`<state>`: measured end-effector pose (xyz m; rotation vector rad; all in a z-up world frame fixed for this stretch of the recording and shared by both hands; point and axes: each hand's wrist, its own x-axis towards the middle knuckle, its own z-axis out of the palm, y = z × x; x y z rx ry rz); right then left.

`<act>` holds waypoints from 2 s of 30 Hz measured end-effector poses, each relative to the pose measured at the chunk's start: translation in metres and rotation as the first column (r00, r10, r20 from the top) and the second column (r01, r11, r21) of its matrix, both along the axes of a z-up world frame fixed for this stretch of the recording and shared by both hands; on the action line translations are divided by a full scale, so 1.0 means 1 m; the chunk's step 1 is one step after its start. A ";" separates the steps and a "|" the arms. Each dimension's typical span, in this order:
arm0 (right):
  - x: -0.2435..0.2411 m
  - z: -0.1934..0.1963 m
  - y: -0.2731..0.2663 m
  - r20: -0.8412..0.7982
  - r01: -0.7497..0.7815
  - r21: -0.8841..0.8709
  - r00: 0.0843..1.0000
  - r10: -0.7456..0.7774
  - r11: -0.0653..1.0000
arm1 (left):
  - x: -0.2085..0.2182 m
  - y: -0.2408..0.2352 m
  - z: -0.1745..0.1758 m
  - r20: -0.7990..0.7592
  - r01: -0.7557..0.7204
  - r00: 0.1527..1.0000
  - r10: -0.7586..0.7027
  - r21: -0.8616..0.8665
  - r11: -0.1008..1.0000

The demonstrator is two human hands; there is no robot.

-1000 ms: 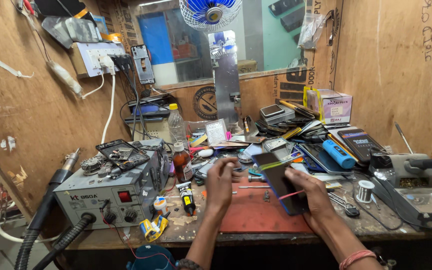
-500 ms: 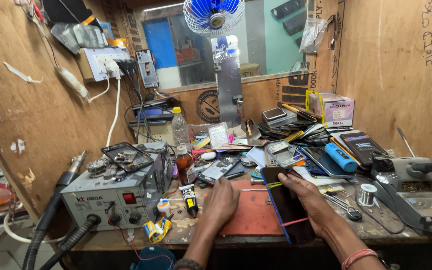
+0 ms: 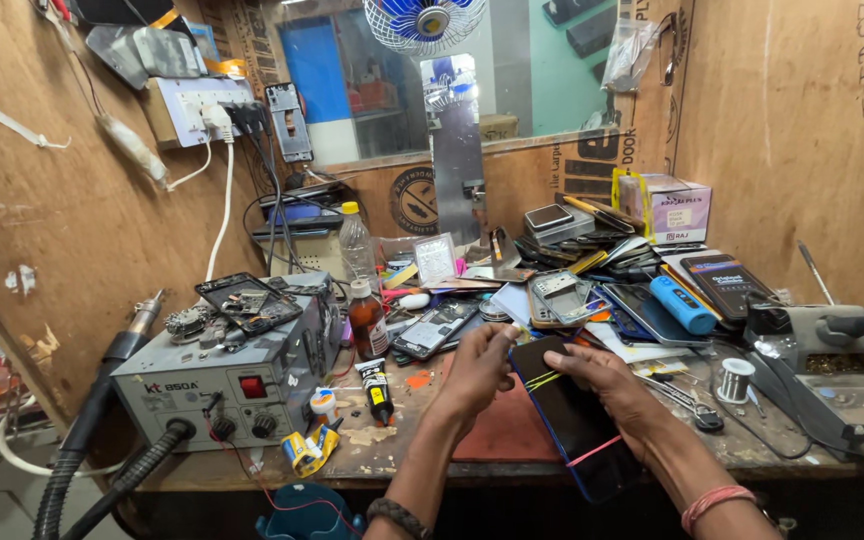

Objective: The person applies adhesive to a smartphone back cover, aligns and presses it onto the phone chassis, then secures the assembly with rubber bands. The person then uses a syringe to apply liquid to the exposed internal components of a disassembled phone.

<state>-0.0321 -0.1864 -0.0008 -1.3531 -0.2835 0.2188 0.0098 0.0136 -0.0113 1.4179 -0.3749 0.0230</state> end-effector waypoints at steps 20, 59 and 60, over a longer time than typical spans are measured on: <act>0.016 -0.015 -0.009 0.031 0.100 -0.081 0.995 -0.098 0.992 | -0.009 -0.004 0.002 0.016 0.034 0.999 -0.040 0.278 0.960; 0.030 -0.028 0.011 -0.085 0.478 0.403 0.868 -0.488 0.780 | -0.141 -0.048 -0.006 0.090 -0.571 0.814 0.573 0.298 0.765; 0.031 -0.029 0.011 -0.092 0.472 0.407 0.873 -0.480 0.782 | -0.136 -0.047 -0.001 0.149 -0.542 0.839 0.523 0.300 0.785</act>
